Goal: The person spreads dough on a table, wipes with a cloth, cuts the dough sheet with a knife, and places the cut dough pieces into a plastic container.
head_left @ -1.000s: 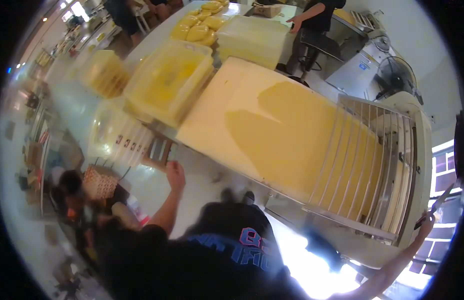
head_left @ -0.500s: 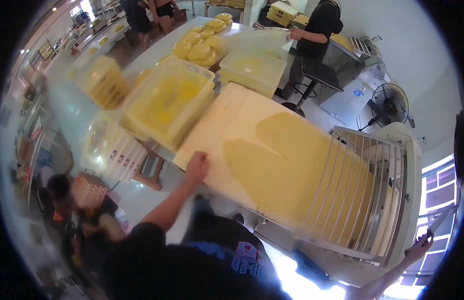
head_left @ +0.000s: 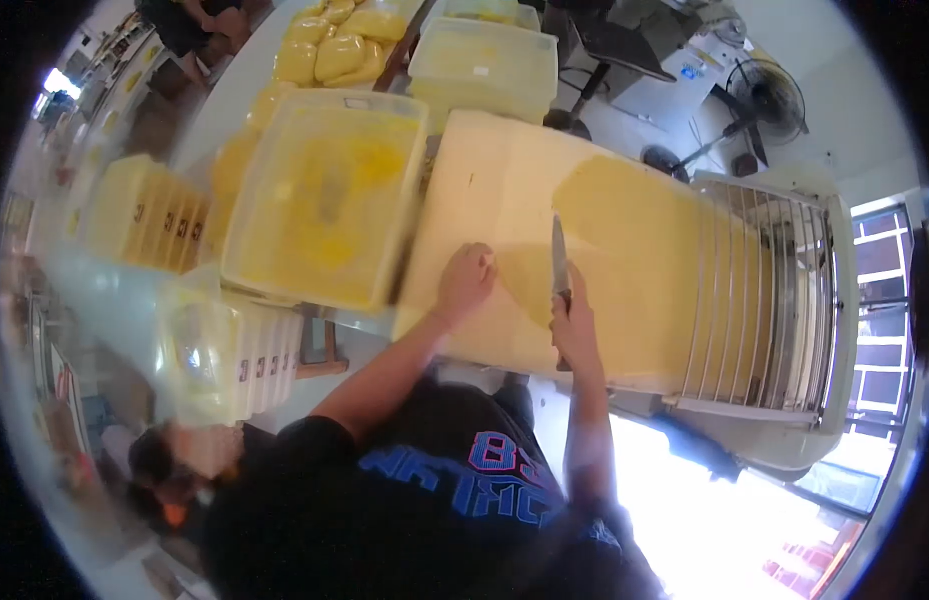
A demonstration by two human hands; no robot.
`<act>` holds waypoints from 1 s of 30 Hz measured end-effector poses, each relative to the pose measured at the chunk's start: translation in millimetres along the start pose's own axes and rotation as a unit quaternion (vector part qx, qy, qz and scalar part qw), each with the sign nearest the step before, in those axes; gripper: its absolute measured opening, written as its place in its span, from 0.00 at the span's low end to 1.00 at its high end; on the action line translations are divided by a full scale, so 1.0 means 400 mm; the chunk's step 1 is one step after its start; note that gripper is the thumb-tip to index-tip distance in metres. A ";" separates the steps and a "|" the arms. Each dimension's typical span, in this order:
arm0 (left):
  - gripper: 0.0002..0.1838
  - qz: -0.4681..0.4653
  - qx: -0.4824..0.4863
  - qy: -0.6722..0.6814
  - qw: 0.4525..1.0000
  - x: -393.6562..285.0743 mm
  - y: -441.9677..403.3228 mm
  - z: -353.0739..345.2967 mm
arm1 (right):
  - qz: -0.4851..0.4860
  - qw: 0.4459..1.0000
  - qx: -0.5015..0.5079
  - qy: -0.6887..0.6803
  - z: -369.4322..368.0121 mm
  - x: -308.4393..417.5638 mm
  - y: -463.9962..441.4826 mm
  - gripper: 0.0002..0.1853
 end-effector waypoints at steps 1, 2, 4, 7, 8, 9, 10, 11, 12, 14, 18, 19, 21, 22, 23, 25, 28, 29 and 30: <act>0.14 -0.002 0.022 0.010 1.000 -0.004 0.000 0.001 | -0.007 1.000 0.002 0.010 -0.030 0.011 0.009 0.29; 0.14 0.017 0.032 0.030 0.999 0.002 -0.003 0.005 | -0.017 1.000 0.000 0.022 -0.048 0.015 0.017 0.30; 0.13 0.052 0.060 0.076 0.994 0.000 -0.010 -0.015 | -0.045 0.997 -0.023 0.053 -0.042 0.023 0.032 0.29; 0.14 -0.014 0.047 0.058 0.997 -0.040 -0.051 -0.009 | -0.024 0.996 -0.060 0.060 -0.047 0.017 0.049 0.29; 0.13 -0.024 0.052 0.045 0.997 -0.052 -0.058 -0.013 | -0.008 0.995 -0.069 0.074 -0.056 0.021 0.050 0.29; 0.13 -0.037 0.055 0.030 0.997 -0.061 -0.070 -0.014 | -0.016 0.995 -0.059 0.081 -0.064 0.036 0.041 0.28; 0.13 -0.050 0.059 0.014 0.997 -0.069 -0.081 -0.015 | -0.024 0.995 -0.049 0.088 -0.072 0.050 0.032 0.28; 0.13 -0.061 0.073 0.009 0.995 -0.068 -0.088 -0.016 | -0.060 0.994 -0.017 0.091 -0.093 0.053 0.024 0.28; 0.13 -0.073 0.085 0.004 0.994 -0.073 -0.094 -0.031 | -0.095 0.991 0.014 0.093 -0.101 0.053 0.019 0.28; 0.14 -0.092 0.110 -0.017 0.989 -0.077 -0.094 -0.070 | -0.097 0.988 0.027 0.116 -0.123 0.046 0.002 0.29; 0.13 -0.127 0.110 -0.088 0.982 -0.050 -0.102 -0.123 | -0.080 0.987 0.018 0.139 -0.176 0.035 -0.051 0.33; 0.13 -0.108 0.127 -0.126 0.978 -0.066 -0.103 -0.122 | -0.067 0.990 0.019 0.121 -0.177 0.041 -0.066 0.34; 0.13 -0.078 0.156 -0.179 0.968 -0.058 -0.107 -0.145 | -0.050 0.990 0.026 0.125 -0.178 0.044 -0.083 0.36; 0.14 -0.071 0.171 -0.198 0.963 -0.028 -0.111 -0.168 | -0.049 0.988 0.031 0.145 -0.181 0.040 -0.078 0.36; 0.14 -0.067 0.170 -0.184 0.966 -0.028 -0.108 -0.163 | -0.012 0.991 0.000 0.131 -0.180 0.037 -0.062 0.35; 0.13 -0.060 0.171 -0.155 0.971 -0.026 -0.119 -0.155 | 0.014 0.992 -0.019 0.122 -0.194 0.018 -0.003 0.34; 0.11 -0.024 0.240 -0.180 0.954 -0.030 -0.122 -0.159 | -0.094 0.982 0.095 0.136 -0.194 0.010 0.175 0.34; 0.12 -0.052 0.233 -0.172 0.956 -0.048 -0.122 -0.156 | -0.115 0.976 0.123 0.137 -0.170 0.033 0.231 0.35; 0.12 -0.077 0.226 -0.165 0.957 -0.062 -0.116 -0.152 | -0.135 0.969 0.154 0.138 -0.163 0.033 0.277 0.37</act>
Point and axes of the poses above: each hand's wrist, its own y-axis away from the middle knuckle, its own z-axis out of the back of the hand, x = y × z, the point moved 10 cm from there along -y, towards the middle knuckle, and after that the axes turned 11 degrees about y, right-handed, at the moved point
